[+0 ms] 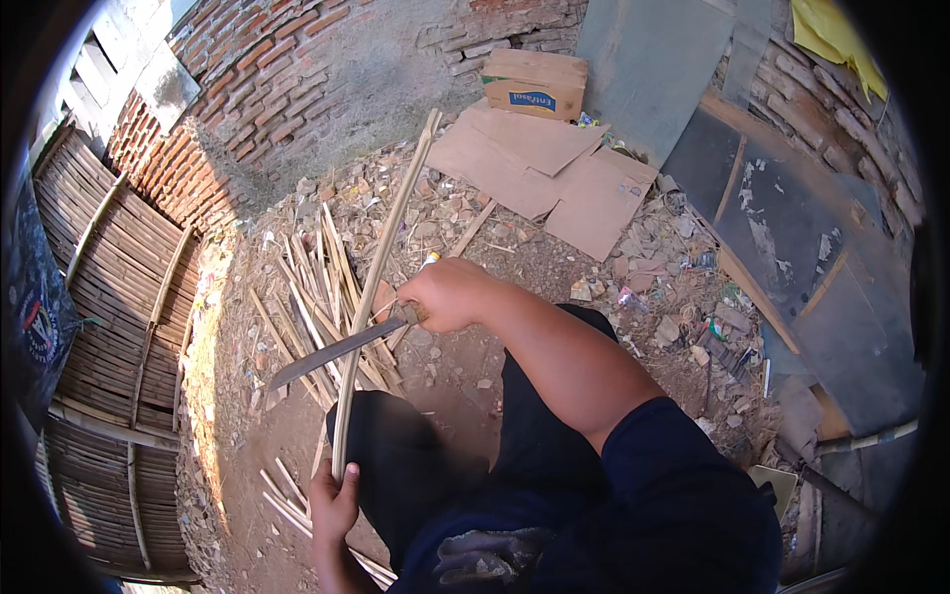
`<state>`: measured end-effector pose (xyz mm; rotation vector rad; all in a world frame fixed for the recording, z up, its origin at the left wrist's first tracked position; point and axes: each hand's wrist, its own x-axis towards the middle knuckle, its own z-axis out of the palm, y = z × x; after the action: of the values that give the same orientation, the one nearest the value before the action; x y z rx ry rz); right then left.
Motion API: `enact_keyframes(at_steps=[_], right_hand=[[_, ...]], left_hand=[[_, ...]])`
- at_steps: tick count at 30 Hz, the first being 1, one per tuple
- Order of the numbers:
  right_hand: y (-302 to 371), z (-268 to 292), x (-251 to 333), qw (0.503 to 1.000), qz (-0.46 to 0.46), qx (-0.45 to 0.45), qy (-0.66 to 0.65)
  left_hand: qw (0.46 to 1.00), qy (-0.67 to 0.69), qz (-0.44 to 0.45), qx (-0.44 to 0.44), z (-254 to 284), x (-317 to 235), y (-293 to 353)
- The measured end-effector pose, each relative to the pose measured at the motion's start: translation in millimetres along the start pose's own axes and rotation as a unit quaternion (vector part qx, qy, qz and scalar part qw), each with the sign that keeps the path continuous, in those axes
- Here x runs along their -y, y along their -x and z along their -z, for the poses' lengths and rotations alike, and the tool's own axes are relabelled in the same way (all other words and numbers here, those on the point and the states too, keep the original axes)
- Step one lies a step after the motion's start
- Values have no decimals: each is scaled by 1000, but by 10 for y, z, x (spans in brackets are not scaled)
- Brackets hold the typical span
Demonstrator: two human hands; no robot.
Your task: The person is using a blade to shave the outer layer off a bamboo stick, working down the length of the stick.
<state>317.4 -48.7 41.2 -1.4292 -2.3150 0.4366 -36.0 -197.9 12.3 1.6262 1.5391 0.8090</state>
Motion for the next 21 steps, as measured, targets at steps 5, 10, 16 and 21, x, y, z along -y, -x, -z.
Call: enact_keyframes(at_steps=[5, 10, 16, 21], right_hand=[[-139, -51, 53, 999, 18, 35, -19], [-156, -290, -102, 996, 21, 77, -48], [-289, -346, -39, 995, 36, 80, -38], [-319, -379, -195, 996, 13, 74, -44]], left_hand=[[999, 18, 33, 28, -35, 17, 73], [978, 117, 128, 112, -8, -154, -193], [927, 270, 116, 232, -27, 177, -547], [909, 320, 133, 231, -125, 256, -719]])
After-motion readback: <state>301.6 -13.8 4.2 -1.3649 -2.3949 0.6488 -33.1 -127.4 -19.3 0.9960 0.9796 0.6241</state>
